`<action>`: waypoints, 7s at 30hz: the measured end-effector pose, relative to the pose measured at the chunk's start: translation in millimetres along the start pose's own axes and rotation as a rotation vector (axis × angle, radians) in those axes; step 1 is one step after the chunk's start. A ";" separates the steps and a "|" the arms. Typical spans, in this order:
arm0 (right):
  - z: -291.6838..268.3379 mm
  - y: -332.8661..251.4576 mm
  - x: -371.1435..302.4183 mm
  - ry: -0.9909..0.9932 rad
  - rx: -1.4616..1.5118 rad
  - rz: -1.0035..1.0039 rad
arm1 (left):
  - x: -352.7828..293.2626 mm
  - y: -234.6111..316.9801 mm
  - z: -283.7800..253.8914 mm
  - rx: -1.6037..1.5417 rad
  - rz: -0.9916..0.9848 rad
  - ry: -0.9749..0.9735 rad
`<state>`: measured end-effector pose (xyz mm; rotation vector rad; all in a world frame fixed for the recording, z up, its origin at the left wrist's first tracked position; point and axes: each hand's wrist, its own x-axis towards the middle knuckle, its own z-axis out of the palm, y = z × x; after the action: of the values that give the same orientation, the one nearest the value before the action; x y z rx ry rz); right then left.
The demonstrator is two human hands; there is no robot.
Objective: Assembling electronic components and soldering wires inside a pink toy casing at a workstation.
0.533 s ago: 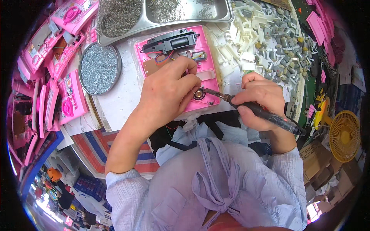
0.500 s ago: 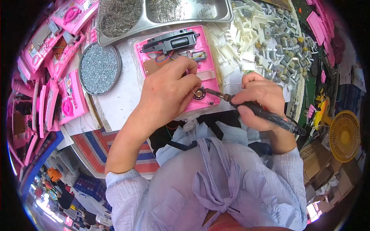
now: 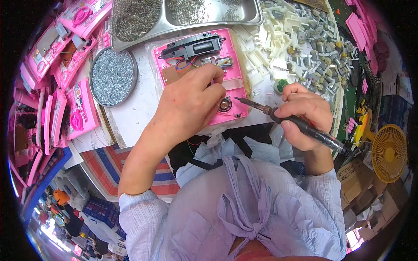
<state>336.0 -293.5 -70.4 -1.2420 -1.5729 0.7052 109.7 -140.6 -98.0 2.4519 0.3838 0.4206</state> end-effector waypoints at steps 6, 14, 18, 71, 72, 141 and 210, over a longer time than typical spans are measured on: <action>-3.9 -5.2 -0.6 0.008 -0.022 -0.007 | -4.3 0.7 -7.5 0.038 0.002 -0.028; -9.4 1.0 1.2 0.073 -0.030 -0.052 | -8.7 -13.8 -2.2 -0.193 0.001 0.085; -11.7 5.3 0.5 0.068 -0.018 -0.068 | -8.7 -5.4 0.1 -0.289 -0.241 0.083; -11.8 -2.9 -23.3 0.244 0.135 0.059 | -7.9 -4.5 -2.3 -0.023 0.006 0.038; -21.7 -1.1 -39.7 0.290 0.169 0.085 | -6.9 -5.3 -2.6 -0.050 0.015 0.043; 46.6 16.3 92.8 -0.172 -0.872 0.280 | 24.9 -23.5 -11.5 0.271 0.167 0.269; -129.8 -8.4 39.8 1.025 -0.664 -0.211 | 46.2 8.8 -61.4 -0.515 -0.197 -0.007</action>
<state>452.8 -274.4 -3.4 -1.5037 -1.0138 -0.6051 129.6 -98.2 -36.4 1.8964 0.4454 0.3713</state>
